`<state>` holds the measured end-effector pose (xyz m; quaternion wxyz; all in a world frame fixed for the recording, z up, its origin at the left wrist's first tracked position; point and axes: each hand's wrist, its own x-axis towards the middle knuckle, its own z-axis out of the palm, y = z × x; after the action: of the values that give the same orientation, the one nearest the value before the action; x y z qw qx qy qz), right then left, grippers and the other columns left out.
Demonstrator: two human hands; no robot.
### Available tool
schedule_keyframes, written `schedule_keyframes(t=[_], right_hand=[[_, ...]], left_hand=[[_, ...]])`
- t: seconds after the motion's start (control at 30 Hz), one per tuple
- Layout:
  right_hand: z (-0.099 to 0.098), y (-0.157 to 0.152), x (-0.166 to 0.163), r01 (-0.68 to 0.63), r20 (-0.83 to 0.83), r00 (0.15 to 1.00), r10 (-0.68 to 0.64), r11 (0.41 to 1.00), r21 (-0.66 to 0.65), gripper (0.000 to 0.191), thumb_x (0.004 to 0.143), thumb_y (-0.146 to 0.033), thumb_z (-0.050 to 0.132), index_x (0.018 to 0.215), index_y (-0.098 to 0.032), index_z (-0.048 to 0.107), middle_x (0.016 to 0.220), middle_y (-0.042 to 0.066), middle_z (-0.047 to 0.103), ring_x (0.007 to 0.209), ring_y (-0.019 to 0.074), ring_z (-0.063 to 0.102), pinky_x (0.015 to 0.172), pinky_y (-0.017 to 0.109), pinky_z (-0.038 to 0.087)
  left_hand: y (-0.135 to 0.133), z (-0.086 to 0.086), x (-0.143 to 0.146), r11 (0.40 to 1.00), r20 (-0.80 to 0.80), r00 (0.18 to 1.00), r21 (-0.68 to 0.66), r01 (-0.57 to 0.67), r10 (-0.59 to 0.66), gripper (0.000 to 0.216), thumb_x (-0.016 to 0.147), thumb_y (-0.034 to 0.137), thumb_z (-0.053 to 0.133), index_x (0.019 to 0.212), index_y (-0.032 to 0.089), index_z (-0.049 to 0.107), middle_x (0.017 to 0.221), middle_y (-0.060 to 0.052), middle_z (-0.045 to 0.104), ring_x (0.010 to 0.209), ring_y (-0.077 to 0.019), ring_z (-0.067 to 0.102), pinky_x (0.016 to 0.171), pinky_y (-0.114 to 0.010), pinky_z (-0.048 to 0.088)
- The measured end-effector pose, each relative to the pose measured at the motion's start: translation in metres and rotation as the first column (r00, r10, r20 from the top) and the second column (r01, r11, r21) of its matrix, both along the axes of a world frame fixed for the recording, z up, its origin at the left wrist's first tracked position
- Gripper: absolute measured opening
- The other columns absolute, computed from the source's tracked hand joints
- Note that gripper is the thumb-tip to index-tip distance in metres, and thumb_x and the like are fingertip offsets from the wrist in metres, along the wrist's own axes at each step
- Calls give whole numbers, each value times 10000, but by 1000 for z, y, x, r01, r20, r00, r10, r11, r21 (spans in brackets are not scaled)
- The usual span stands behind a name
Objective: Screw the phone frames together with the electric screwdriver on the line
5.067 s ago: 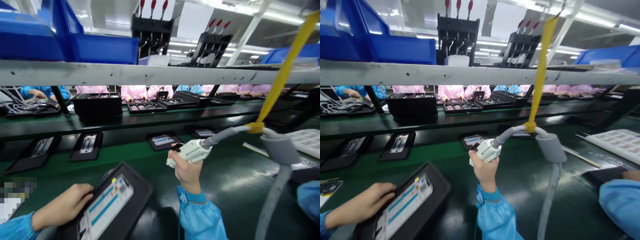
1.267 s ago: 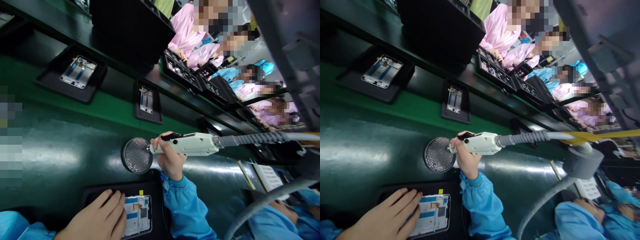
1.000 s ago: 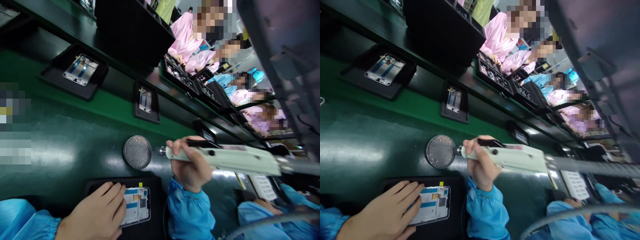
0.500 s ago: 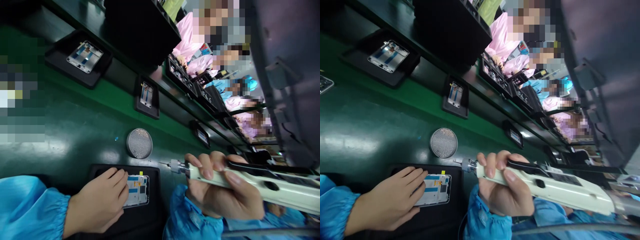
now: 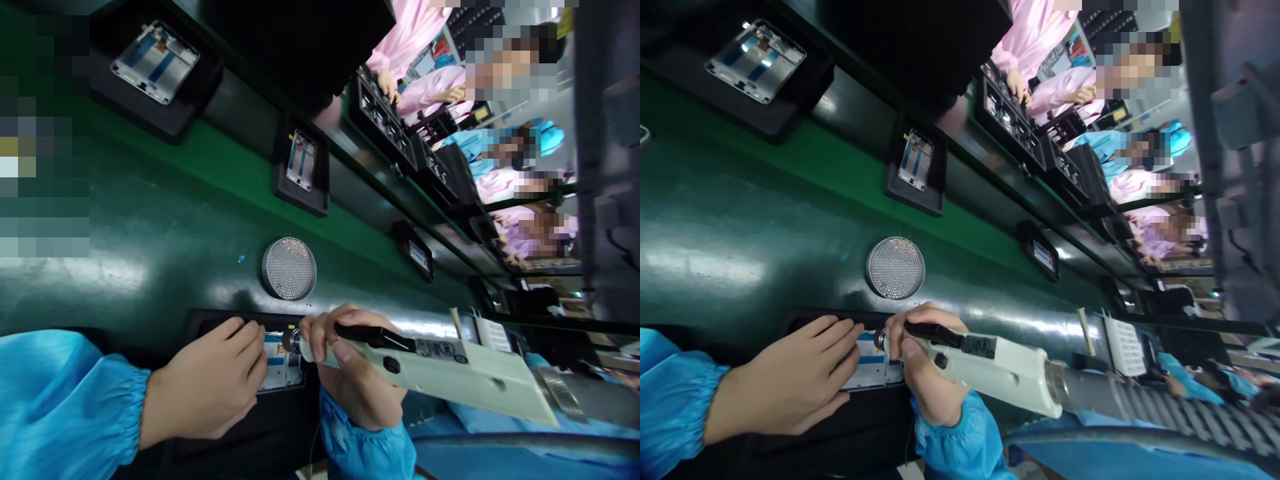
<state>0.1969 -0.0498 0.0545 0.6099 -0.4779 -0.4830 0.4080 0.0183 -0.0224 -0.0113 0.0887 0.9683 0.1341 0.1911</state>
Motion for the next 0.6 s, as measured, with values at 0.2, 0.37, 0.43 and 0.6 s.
schedule_keyframes(t=[0.2,0.37,0.43,0.6], right_hand=[[-4,2,-3,13,-7,1000,-13,1000,-23,281,794,-137,619,1025,-287,675,727,-39,551,524,108,551,597,348,507],[-6,3,-4,27,-6,1000,-28,999,-47,273,791,-166,635,1020,-308,679,712,-41,543,531,114,542,578,337,501],[-7,3,-4,28,-3,1000,-28,998,-51,280,789,-157,630,1020,-307,679,700,-45,540,537,111,544,608,343,515],[-9,1,-4,26,11,1000,-26,999,-26,273,788,-152,635,1025,-280,678,724,-39,553,541,104,556,622,350,515]], left_hand=[[-2,1,-1,1000,-19,1000,-11,12,-12,435,923,433,494,1116,73,644,1184,-213,666,1084,-343,606,941,-472,407],[-1,3,-1,1000,-34,999,-14,20,-21,425,927,414,490,1114,64,642,1181,-220,663,1079,-344,606,928,-463,416],[-1,4,0,1000,-35,999,-14,23,-23,428,922,415,498,1115,62,643,1177,-219,665,1073,-342,608,923,-458,420],[0,3,0,1000,-24,999,-11,22,-22,439,914,434,511,1102,62,649,1163,-218,671,1065,-342,609,922,-460,416]])
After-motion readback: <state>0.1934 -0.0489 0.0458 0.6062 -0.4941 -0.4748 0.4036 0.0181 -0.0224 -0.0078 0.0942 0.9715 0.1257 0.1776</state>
